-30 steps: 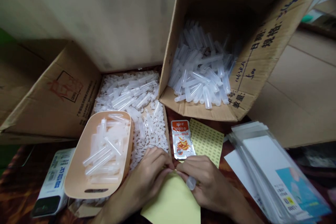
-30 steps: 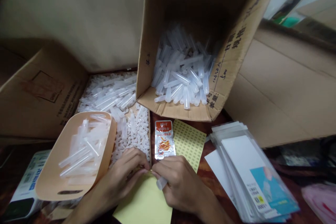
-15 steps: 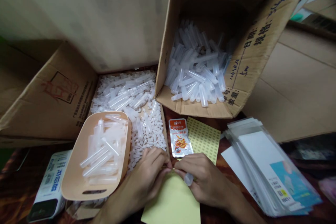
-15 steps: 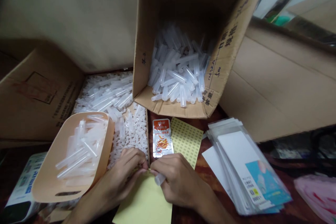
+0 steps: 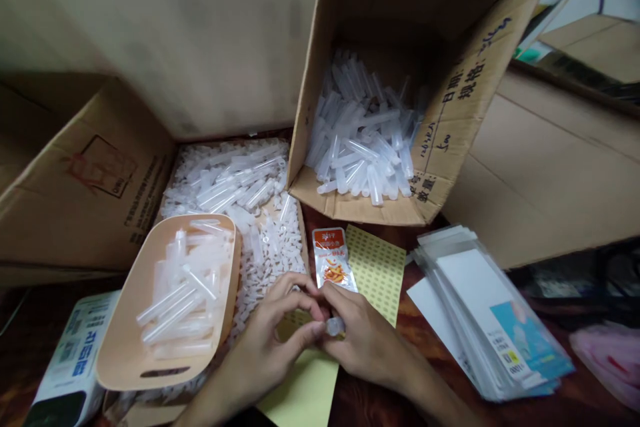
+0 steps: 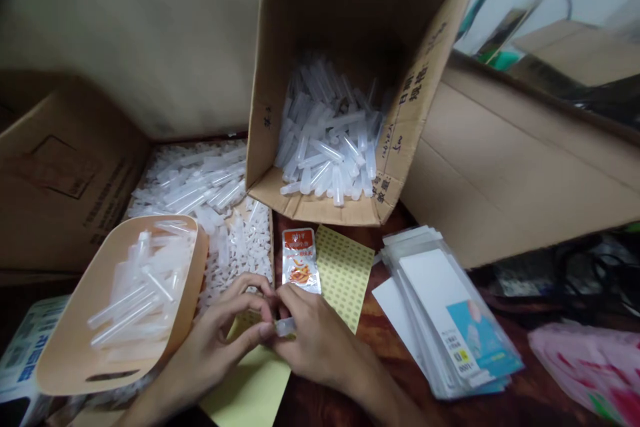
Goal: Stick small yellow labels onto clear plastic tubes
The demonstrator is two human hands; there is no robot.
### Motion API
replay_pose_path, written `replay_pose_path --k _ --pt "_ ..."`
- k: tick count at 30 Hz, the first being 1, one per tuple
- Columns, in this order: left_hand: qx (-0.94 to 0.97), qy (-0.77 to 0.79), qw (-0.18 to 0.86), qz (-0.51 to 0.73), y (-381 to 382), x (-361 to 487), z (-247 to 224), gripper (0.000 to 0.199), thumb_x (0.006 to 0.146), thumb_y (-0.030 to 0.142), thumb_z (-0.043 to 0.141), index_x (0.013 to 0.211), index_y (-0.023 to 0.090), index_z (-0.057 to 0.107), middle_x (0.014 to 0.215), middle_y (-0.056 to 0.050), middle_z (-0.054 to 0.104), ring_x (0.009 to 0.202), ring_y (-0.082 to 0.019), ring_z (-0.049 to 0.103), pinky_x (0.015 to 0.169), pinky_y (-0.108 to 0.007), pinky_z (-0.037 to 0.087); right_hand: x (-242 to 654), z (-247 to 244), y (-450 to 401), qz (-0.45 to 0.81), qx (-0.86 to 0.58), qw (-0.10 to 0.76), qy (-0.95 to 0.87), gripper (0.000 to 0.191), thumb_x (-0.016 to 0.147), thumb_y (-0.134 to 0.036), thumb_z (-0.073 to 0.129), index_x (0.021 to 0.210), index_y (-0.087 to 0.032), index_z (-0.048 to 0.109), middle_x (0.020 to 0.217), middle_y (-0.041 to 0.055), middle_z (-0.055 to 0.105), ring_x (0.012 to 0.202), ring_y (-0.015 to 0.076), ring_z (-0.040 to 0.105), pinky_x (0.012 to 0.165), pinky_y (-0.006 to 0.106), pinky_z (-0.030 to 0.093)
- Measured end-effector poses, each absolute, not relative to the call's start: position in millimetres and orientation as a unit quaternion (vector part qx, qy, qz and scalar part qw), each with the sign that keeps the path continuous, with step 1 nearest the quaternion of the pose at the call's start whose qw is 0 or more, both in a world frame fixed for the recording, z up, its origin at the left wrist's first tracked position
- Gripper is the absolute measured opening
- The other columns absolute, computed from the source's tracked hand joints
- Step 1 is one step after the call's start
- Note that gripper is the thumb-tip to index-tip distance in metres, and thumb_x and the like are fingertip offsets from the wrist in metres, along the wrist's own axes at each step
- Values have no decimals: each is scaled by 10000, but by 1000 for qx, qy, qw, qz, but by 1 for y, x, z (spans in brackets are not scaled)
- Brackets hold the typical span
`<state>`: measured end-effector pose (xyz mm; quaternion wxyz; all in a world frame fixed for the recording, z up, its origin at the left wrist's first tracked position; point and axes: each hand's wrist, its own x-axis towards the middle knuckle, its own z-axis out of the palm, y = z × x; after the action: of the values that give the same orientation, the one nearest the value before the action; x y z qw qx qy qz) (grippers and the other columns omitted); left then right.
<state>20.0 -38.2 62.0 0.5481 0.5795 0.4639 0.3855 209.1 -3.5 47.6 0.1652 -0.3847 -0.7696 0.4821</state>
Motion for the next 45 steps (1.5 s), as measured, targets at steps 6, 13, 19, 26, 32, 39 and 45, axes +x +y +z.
replay_pose_path --k 6,13,19,26,32,39,45 --pt "560 454 574 388 -37 24 57 79 924 258 689 862 209 693 1121 -48 572 1117 -207 566 1011 -308 384 208 40 -6 475 -382 160 -776 165 830 -121 620 939 -202 525 906 32 594 807 205 577 695 305 428" --pt "565 450 570 392 -39 22 56 75 926 251 687 862 213 692 1119 -42 564 1127 -200 559 1022 -306 369 208 38 -6 459 -378 164 -787 142 849 -138 607 926 -207 509 885 24 581 797 206 572 686 309 408" --pt "561 452 575 387 -37 24 55 75 916 263 700 857 216 702 1114 -43 565 1127 -210 557 1024 -321 366 208 39 -7 465 -377 166 -784 157 842 -123 606 912 -213 498 883 16 580 789 198 570 684 304 399" --pt "559 458 572 388 -37 24 54 74 900 256 714 847 208 697 1094 -46 560 1104 -215 560 1013 -331 376 208 39 -8 454 -379 154 -791 136 848 -140 582 900 -218 484 863 11 553 753 190 535 657 301 379" --pt "552 451 579 397 -38 23 54 116 884 238 735 863 205 626 1060 -34 560 1056 -196 568 956 -295 413 209 39 -6 450 -382 153 -793 224 753 -73 576 848 -227 443 828 -10 511 723 175 489 637 294 327" --pt "544 436 593 402 -41 20 55 142 897 283 742 936 216 623 1111 -39 559 1116 -198 554 993 -284 402 212 47 -5 446 -379 157 -795 205 767 -183 628 886 -221 466 840 -9 510 733 179 488 648 297 321" --pt "535 437 576 437 -39 18 52 171 904 333 737 920 210 619 1073 -42 579 1075 -201 571 962 -289 421 219 56 -2 460 -358 170 -795 94 932 -295 456 947 -215 505 889 18 556 792 201 522 696 319 346"
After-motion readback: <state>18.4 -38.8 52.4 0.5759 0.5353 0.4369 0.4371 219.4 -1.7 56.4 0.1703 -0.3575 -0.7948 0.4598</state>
